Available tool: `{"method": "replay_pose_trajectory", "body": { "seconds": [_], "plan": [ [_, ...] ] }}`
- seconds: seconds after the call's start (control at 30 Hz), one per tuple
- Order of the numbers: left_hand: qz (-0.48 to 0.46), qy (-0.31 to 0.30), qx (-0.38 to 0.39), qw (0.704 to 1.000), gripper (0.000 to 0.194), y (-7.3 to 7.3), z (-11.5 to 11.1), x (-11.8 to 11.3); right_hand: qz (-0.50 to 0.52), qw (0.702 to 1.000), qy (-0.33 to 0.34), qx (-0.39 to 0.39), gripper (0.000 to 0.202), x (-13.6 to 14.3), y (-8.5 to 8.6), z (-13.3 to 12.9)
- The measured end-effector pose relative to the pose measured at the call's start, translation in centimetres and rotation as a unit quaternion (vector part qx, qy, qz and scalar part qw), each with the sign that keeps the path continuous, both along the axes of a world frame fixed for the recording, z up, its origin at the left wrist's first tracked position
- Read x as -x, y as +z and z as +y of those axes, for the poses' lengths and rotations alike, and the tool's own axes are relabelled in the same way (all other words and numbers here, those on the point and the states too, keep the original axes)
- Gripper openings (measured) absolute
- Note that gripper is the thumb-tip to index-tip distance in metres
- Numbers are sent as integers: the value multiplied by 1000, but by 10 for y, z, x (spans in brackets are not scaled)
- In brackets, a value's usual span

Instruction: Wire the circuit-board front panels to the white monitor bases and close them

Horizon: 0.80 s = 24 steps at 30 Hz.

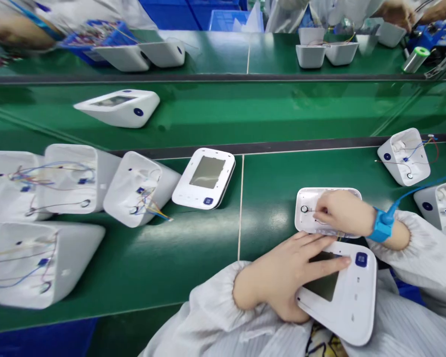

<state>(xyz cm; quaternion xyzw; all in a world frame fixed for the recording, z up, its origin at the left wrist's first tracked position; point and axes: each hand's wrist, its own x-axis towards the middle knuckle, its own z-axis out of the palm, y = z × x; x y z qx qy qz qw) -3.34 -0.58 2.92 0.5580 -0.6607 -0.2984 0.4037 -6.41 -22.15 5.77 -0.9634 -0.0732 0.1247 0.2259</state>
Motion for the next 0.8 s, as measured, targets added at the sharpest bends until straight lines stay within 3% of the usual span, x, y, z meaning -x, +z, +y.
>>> {"method": "replay_pose_trajectory", "body": {
  "seconds": [0.07,0.13,0.17,0.23,0.3,0.4,0.5,0.57,0.7,0.8],
  "plan": [
    [-7,-1,4,1000,105,-6,0,0,54,990,-92,-97,30,-2,4,-6],
    [-6,-4,-2,1000,104,-11,-1,0,82,955,-172,-228,14,-2,6,-12],
    [-4,-6,-6,1000,103,-12,-1,-1,85,933,-200,-288,16,-1,6,-14],
    [2,-5,-2,1000,101,-13,-2,-3,82,897,-234,-366,36,1,6,-17],
    [12,-1,9,1000,100,-12,-2,-5,92,885,-218,-401,32,4,5,-18],
    [45,-17,10,999,101,-9,-2,-5,58,912,-145,-379,31,7,3,-19],
    [75,-46,17,996,101,-6,-5,-3,-59,963,-95,-247,34,7,-3,-18],
    [81,-50,29,995,101,-2,-6,-2,-90,976,-51,-189,27,6,-8,-16],
    [90,-39,55,994,101,7,-3,-5,-122,967,23,-224,25,8,-12,-12],
    [128,26,87,988,91,3,5,-8,-148,948,-22,-281,29,12,-12,-13]
  ]
}}
